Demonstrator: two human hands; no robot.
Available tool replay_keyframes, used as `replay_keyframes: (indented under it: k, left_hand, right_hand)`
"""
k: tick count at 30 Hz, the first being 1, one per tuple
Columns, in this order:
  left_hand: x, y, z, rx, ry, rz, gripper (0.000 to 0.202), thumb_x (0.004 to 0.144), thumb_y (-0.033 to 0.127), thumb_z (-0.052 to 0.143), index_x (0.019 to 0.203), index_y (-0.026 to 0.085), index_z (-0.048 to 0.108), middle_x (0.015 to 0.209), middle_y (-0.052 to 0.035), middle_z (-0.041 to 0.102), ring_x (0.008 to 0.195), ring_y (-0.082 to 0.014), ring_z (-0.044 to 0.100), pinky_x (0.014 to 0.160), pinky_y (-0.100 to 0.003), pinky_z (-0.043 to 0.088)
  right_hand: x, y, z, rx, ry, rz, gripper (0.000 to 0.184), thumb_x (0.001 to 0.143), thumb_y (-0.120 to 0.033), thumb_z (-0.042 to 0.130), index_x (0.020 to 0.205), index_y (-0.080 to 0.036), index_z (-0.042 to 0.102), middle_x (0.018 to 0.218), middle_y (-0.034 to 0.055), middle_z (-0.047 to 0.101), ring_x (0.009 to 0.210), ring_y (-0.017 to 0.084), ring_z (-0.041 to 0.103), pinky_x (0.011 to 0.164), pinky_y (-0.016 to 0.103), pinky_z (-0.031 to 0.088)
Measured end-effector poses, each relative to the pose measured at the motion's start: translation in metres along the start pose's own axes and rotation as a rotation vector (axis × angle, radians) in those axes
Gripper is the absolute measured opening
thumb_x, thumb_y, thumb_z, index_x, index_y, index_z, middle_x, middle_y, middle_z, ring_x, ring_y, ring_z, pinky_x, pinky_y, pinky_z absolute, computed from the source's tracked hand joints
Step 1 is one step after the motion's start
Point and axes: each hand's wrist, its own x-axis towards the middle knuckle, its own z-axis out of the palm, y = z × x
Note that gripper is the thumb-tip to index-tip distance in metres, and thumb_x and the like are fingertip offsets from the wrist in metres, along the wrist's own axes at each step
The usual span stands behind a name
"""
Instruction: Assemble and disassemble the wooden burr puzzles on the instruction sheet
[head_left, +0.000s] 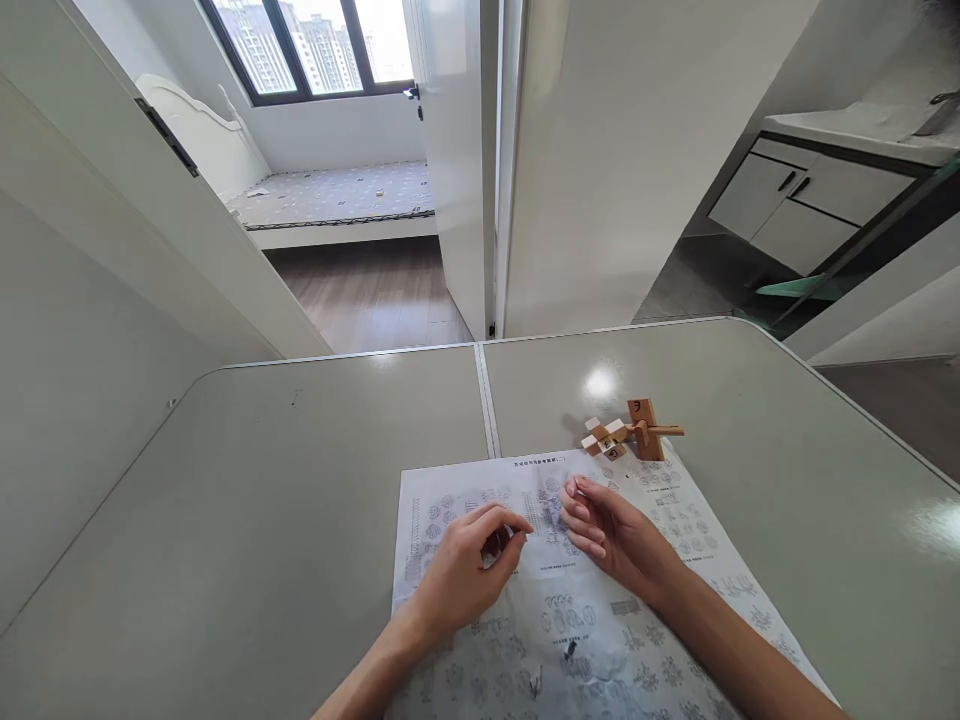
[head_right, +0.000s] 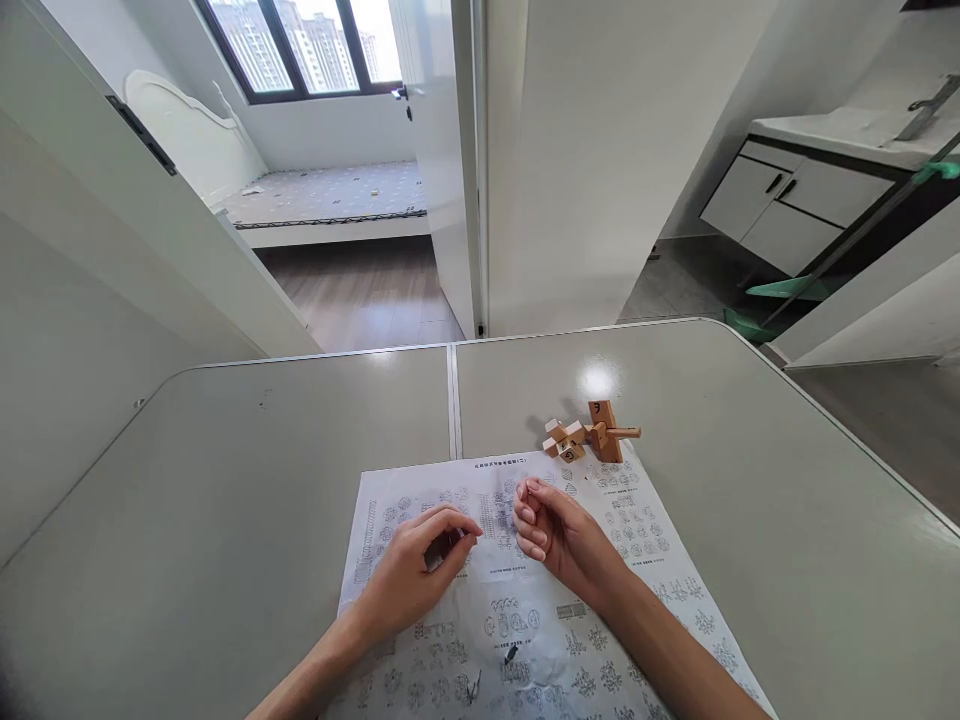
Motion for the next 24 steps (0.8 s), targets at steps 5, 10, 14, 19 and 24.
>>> replay_keyframes:
  k: [5,10,14,19,24]
  left_hand:
    - [0.000,0.002,-0.001,0.000,0.003,0.003,0.016,0.103,0.021,0.057,0.104,0.023,0.072,0.095,-0.0028,0.075,0.073,-0.0137,0.061,0.068,-0.025,0.049]
    - [0.000,0.002,0.000,0.001,0.003,0.011,0.016,0.103,0.022,0.056,0.104,0.023,0.072,0.096,-0.0029,0.075,0.072,-0.0137,0.061,0.067,-0.025,0.049]
    - [0.001,0.002,-0.001,0.009,0.013,0.020,0.015,0.102,0.022,0.057,0.103,0.023,0.072,0.094,-0.0025,0.075,0.073,-0.0140,0.063,0.068,-0.026,0.050]
    - [0.001,0.003,-0.001,0.009,0.010,0.025,0.016,0.103,0.024,0.057,0.103,0.023,0.073,0.095,-0.0034,0.076,0.074,-0.0145,0.065,0.069,-0.026,0.053]
    - [0.001,0.003,-0.001,0.005,0.003,0.025,0.016,0.103,0.025,0.057,0.103,0.022,0.072,0.097,-0.0042,0.077,0.073,-0.0145,0.065,0.068,-0.026,0.053]
  right_hand:
    - [0.000,0.001,-0.002,0.004,0.005,0.002,0.022,0.095,-0.033,0.079,0.086,-0.019,0.065,0.072,-0.0035,0.051,0.051,0.007,0.035,0.046,0.017,0.043]
    - [0.000,0.000,-0.001,-0.007,0.006,0.004,0.024,0.092,-0.034,0.082,0.084,-0.019,0.065,0.072,-0.0039,0.049,0.051,0.006,0.034,0.046,0.017,0.042]
    - [0.000,0.000,0.001,0.004,-0.008,0.000,0.024,0.092,-0.033,0.082,0.085,-0.018,0.065,0.072,-0.0040,0.049,0.051,0.006,0.034,0.046,0.016,0.042]
    - [-0.001,-0.003,-0.001,0.128,-0.046,-0.031,0.023,0.093,-0.026,0.080,0.084,-0.020,0.061,0.071,-0.0053,0.046,0.050,0.006,0.033,0.045,0.015,0.044]
    - [-0.003,-0.011,-0.012,0.413,-0.100,-0.087,0.032,0.093,-0.022,0.078,0.080,-0.023,0.049,0.064,-0.0087,0.043,0.043,0.006,0.033,0.038,0.013,0.041]
